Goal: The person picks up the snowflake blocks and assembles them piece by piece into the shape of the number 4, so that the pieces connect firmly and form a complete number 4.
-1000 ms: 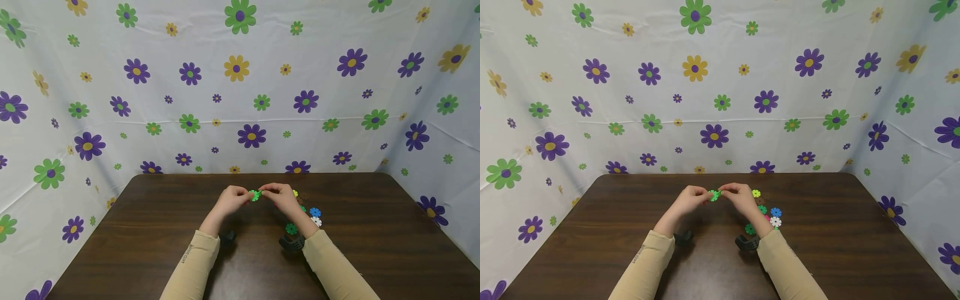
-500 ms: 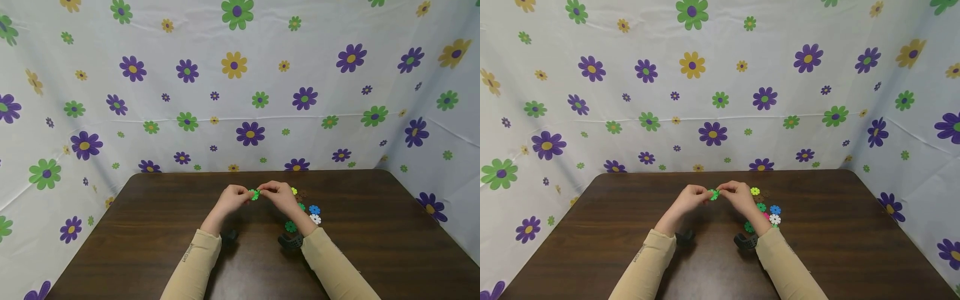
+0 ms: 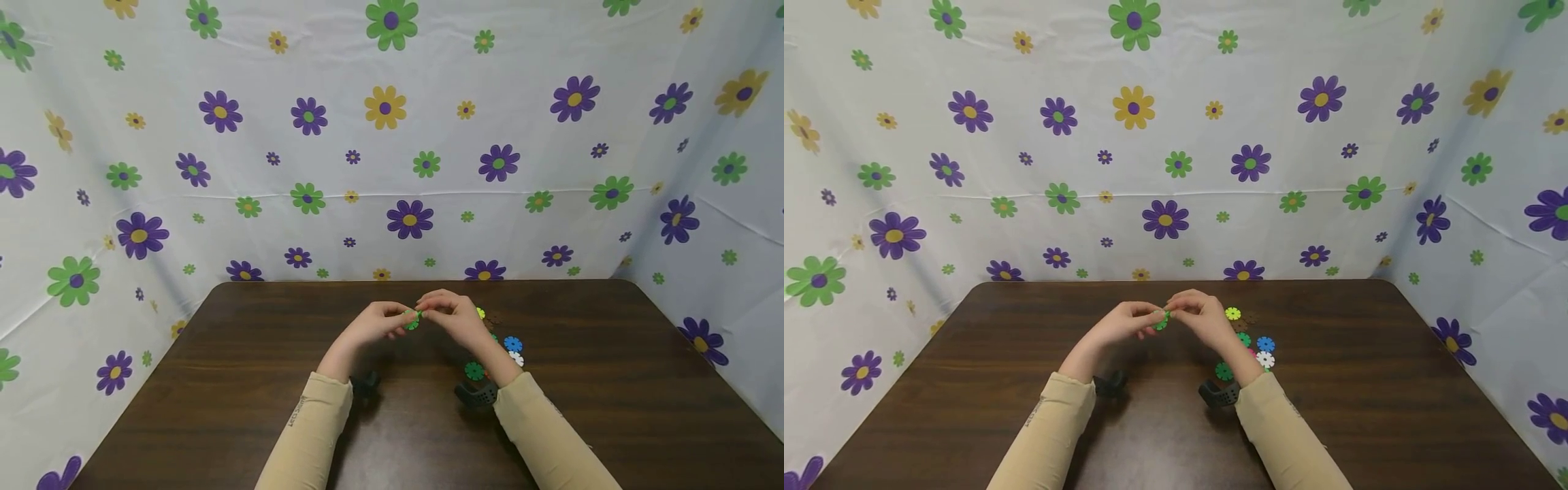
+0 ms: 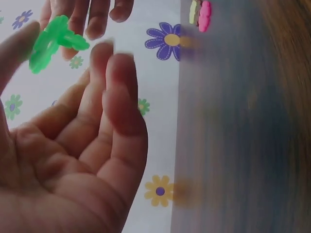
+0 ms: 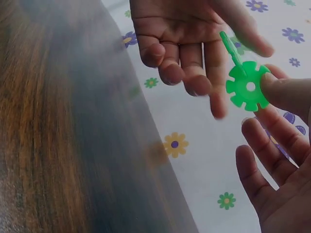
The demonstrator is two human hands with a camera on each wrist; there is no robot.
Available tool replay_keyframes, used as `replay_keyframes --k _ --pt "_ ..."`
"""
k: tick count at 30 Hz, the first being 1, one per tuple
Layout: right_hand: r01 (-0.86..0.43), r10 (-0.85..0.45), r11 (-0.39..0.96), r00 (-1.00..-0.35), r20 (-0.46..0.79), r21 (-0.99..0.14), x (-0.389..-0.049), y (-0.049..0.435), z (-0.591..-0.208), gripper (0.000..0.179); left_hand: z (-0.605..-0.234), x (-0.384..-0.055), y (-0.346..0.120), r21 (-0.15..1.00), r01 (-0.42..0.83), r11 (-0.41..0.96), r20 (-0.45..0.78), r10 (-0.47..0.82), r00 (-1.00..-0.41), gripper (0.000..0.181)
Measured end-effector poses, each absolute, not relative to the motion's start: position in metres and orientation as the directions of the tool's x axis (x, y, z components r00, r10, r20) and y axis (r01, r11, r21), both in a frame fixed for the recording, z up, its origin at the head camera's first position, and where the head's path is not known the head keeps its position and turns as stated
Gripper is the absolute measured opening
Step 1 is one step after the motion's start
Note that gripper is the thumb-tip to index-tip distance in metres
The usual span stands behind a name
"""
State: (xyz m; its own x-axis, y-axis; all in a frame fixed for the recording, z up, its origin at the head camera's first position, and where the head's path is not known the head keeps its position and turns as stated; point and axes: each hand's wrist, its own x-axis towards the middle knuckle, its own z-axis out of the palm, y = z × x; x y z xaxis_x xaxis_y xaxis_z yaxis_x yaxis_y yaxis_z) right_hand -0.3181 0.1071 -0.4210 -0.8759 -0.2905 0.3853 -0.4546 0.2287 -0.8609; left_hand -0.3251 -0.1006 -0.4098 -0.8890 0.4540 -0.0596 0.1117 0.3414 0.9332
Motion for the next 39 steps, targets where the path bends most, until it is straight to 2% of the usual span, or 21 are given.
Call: replay_keyframes --k 5,12,14,16,20,24,30,39 --pt "-0.496 -0.344 0.235 -0.847 0.406 -0.836 -0.303 0.104 -0.401 0.011 -0.409 -0.327 -0.099 0.939 0.122 0.322 -0.071 0.527 -0.847 0.039" --pt "-0.493 -0.358 0.22 -0.843 0.401 -0.842 -0.313 0.112 -0.409 0.018 -0.409 -0.327 -0.096 0.953 0.108 0.283 -0.052 0.505 -0.861 0.037" --pt "-0.471 -0.339 0.275 -0.863 0.373 -0.838 -0.32 0.118 -0.416 0.02 -0.408 -0.326 -0.096 0.959 0.091 0.268 -0.055 0.491 -0.869 0.039" --pt "-0.437 -0.32 0.386 -0.889 0.327 -0.812 -0.324 0.125 -0.42 0.022 -0.408 -0.326 -0.096 0.964 0.075 0.256 -0.059 0.479 -0.876 0.042" --pt "-0.367 -0.3 0.64 -0.928 0.221 -0.675 -0.331 0.139 -0.431 0.027 -0.409 -0.326 -0.097 0.975 0.044 0.218 -0.063 0.462 -0.884 0.044" --pt "-0.3 -0.275 0.769 -0.952 0.131 -0.564 -0.335 0.152 -0.44 0.032 -0.411 -0.326 -0.097 0.982 0.026 0.185 -0.061 0.449 -0.892 0.041" --pt "-0.222 -0.227 0.838 -0.973 0.051 -0.498 -0.335 0.162 -0.445 0.034 -0.411 -0.324 -0.098 0.984 0.034 0.174 -0.046 0.435 -0.899 0.036" --pt "-0.248 -0.247 0.844 -0.967 0.064 -0.476 -0.338 0.161 -0.452 0.026 -0.412 -0.324 -0.1 0.981 0.051 0.189 -0.041 0.454 -0.89 0.032"
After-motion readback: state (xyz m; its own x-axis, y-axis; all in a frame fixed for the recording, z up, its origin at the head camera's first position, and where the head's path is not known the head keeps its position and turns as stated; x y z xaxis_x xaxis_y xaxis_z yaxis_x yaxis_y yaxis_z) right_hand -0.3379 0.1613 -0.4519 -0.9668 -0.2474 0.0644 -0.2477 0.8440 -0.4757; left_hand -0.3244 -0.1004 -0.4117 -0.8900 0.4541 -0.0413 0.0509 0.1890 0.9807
